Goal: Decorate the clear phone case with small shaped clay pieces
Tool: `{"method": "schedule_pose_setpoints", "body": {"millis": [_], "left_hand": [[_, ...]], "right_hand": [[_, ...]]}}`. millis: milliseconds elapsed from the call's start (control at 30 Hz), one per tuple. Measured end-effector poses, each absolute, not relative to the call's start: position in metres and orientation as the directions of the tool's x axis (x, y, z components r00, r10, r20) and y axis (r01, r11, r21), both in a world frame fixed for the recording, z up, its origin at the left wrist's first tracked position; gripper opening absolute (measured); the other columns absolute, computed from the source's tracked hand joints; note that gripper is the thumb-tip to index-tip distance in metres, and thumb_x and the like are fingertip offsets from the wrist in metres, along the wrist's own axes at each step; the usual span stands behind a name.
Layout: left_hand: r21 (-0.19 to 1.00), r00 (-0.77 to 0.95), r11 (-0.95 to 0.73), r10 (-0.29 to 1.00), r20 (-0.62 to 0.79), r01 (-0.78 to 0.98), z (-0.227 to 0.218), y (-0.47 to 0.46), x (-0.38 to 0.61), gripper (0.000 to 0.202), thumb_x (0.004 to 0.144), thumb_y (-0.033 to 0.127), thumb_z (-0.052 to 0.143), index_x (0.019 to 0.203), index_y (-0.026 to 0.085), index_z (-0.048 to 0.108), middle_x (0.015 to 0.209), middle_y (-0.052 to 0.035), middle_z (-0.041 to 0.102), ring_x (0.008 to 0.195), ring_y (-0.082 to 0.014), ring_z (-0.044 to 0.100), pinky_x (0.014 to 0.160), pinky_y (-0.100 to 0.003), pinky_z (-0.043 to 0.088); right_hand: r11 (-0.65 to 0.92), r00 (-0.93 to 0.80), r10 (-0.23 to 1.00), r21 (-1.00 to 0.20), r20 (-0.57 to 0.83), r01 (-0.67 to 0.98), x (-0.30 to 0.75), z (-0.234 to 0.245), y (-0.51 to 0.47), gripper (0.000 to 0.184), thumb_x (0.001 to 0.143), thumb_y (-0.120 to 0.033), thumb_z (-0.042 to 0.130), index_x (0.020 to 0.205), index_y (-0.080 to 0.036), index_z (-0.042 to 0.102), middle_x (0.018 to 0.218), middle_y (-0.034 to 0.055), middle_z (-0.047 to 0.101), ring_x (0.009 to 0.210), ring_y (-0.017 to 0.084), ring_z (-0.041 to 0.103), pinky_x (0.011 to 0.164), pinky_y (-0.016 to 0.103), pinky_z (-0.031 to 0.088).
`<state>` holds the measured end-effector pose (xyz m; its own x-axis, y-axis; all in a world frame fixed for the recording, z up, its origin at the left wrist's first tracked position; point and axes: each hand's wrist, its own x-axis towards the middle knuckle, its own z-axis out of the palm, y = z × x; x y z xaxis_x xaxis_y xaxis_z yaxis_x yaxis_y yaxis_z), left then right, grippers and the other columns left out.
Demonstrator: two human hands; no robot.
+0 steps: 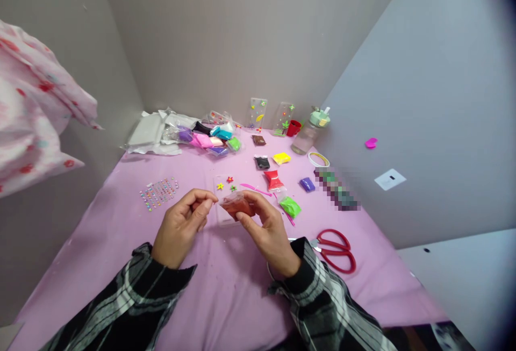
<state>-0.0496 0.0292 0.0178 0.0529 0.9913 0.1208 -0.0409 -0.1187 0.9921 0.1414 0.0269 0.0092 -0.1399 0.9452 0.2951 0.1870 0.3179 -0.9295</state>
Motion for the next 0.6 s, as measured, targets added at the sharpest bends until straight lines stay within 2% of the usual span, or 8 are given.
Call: {"method": "schedule_pose_setpoints", "body": {"millis": [100, 200, 333, 467, 600], "left_hand": [[0.975, 0.05, -0.052, 0.997, 0.064, -0.215, 0.0167, 0.0322, -0.0492, 0.019, 0.086, 0.036, 0.069, 0.082, 0.021, 0.058, 0.063, 0.0083, 0.044, 0.05, -0.0068, 0.039, 0.048, -0.02, 0.031], [0.965, 0.051, -0.01, 0.998, 0.024, -0.263, 0.0169, 0.0342, -0.0504, 0.023, 0.082, 0.036, 0.075, 0.078, 0.019, 0.059, 0.065, 0.0078, 0.049, 0.048, -0.0048, 0.042, 0.045, -0.017, 0.033], [0.967, 0.053, 0.019, 0.999, -0.006, -0.253, 0.0181, 0.0339, -0.0512, 0.022, 0.078, 0.035, 0.077, 0.077, 0.017, 0.066, 0.066, 0.0045, 0.058, 0.043, -0.0034, 0.041, 0.039, -0.016, 0.031], [0.973, 0.041, 0.02, 0.999, -0.011, -0.229, 0.0187, 0.0318, -0.0486, 0.02, 0.082, 0.037, 0.074, 0.082, 0.016, 0.071, 0.074, 0.0007, 0.066, 0.043, -0.0033, 0.041, 0.039, -0.016, 0.034], [0.995, 0.026, -0.086, 0.996, 0.087, -0.046, 0.0184, 0.0267, -0.0465, 0.02, 0.09, 0.036, 0.064, 0.098, 0.021, 0.074, 0.079, 0.0013, 0.066, 0.047, -0.0049, 0.044, 0.043, -0.018, 0.038]], "right_hand": [[0.34, -0.121, 0.939, -0.916, 0.321, 0.211, 0.1412, 0.0084, 0.0267, 0.034, 0.088, -0.021, 0.067, 0.121, -0.024, 0.06, 0.117, 0.0061, 0.069, 0.106, 0.022, 0.065, 0.092, 0.039, 0.051], [0.359, -0.11, 0.933, -0.907, 0.343, 0.22, 0.141, 0.0081, 0.0273, 0.034, 0.087, -0.02, 0.067, 0.12, -0.025, 0.061, 0.115, 0.0048, 0.07, 0.103, 0.021, 0.066, 0.09, 0.037, 0.052], [0.4, -0.109, 0.917, -0.885, 0.385, 0.24, 0.1414, 0.0079, 0.0273, 0.034, 0.087, -0.02, 0.068, 0.12, -0.026, 0.061, 0.115, 0.0048, 0.07, 0.105, 0.021, 0.065, 0.093, 0.038, 0.051], [0.425, -0.14, 0.905, -0.868, 0.402, 0.255, 0.1415, 0.0082, 0.0256, 0.033, 0.09, -0.019, 0.064, 0.123, -0.025, 0.059, 0.118, 0.007, 0.068, 0.108, 0.021, 0.065, 0.093, 0.038, 0.052], [0.513, -0.155, 0.858, -0.797, 0.49, 0.318, 0.1412, 0.0083, 0.024, 0.036, 0.09, -0.015, 0.062, 0.125, -0.026, 0.058, 0.116, 0.0065, 0.067, 0.105, 0.02, 0.064, 0.09, 0.035, 0.052]]}}
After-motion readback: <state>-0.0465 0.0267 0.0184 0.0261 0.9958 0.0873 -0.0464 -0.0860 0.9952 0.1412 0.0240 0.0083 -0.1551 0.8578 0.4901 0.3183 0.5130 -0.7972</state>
